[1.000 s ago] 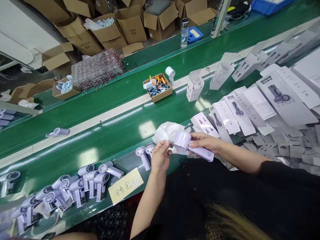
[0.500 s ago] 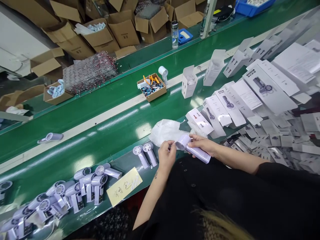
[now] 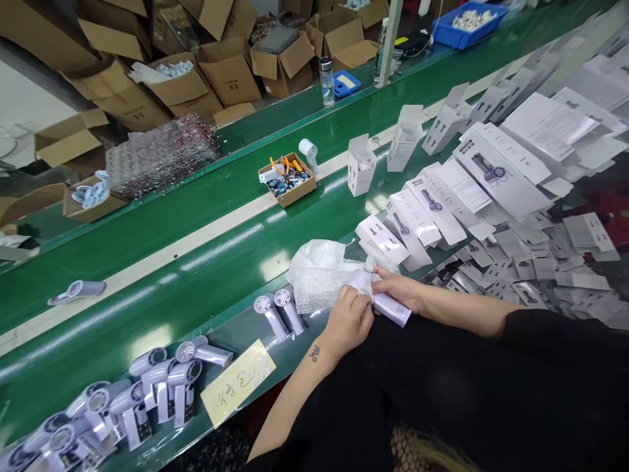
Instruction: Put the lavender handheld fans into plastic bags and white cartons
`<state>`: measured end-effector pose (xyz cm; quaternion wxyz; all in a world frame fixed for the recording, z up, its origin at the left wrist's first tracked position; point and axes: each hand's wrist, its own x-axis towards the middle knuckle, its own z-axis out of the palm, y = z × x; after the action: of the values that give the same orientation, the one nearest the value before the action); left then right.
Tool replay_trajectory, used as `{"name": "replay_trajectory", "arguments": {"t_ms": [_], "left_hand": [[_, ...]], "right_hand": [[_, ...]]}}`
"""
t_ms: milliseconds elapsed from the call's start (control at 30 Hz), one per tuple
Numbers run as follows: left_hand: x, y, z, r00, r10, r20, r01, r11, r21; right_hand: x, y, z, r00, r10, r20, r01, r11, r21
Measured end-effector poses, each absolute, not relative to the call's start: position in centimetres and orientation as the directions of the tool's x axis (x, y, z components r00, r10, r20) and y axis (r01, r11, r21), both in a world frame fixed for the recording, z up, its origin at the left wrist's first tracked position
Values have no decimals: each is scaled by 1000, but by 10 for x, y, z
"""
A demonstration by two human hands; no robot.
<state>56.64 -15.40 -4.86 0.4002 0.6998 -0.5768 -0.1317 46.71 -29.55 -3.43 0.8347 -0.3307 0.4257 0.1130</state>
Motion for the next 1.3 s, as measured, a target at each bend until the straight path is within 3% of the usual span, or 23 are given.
{"name": "replay_trajectory", "arguments": {"t_ms": [100, 200, 300, 400, 433, 500, 567, 633, 700, 767, 867, 967, 1033, 1067, 1133, 1200, 1300], "left_hand": [[565, -156, -51, 369, -898, 238, -651, -67, 756], [566, -157, -50, 493, -865, 97, -515, -200, 833], [565, -156, -45, 592, -786, -178, -220, -371, 902], [565, -152, -34, 552, -769, -322, -9, -392, 920], [568, -150, -28, 554, -766, -326, 39, -368, 929], [575, -147, -16, 599, -743, -298, 92, -306, 948], [585, -146, -6, 621, -761, -189, 18, -227, 974], [593, -149, -3, 560, -828, -39, -178, -166, 970], [594, -156, -8, 445, -893, 69, -413, -136, 900], [589, -164, -19, 335, -932, 141, -622, -106, 776], [579, -173, -36, 222, -927, 302, -796, 6, 605], [577, -171, -43, 149, -875, 461, -834, 139, 534], [581, -167, -43, 221, -833, 506, -812, 130, 569], [584, -165, -42, 316, -812, 491, -781, 71, 621], [589, -164, -39, 570, -732, 374, -646, -118, 754], [595, -166, -37, 770, -608, 194, -438, -281, 854], [603, -174, -37, 887, -462, 2, -164, -311, 936]], "right_hand": [[469, -294, -39, 532, -124, -838, -446, 800, -402], [464, -296, -41, 469, -251, -847, -438, 766, -470], [450, -311, -29, 594, -359, -720, -582, 426, -692], [437, -333, -2, 810, -368, -457, -514, -68, -855], [436, -340, 7, 847, -340, -408, -473, -135, -870], [437, -347, 24, 862, -283, -421, -456, -71, -887], [442, -349, 32, 840, -251, -482, -458, 149, -876], [447, -344, 31, 828, -264, -494, -394, 352, -849], [451, -334, 25, 851, -276, -446, -321, 398, -859], [453, -321, 19, 885, -290, -365, -294, 260, -920], [448, -310, 16, 921, -338, -196, -249, -122, -961], [430, -328, 11, 879, -459, -126, -270, -264, -926], [410, -355, -3, 719, -677, -153, -448, -285, -847], [400, -369, -13, 597, -785, -166, -592, -292, -752], [382, -391, -37, 458, -849, -264, -830, -302, -469], [375, -401, -62, 423, -801, -424, -904, -338, -261], [379, -401, -84, 561, -668, -489, -817, -543, -195]]}}
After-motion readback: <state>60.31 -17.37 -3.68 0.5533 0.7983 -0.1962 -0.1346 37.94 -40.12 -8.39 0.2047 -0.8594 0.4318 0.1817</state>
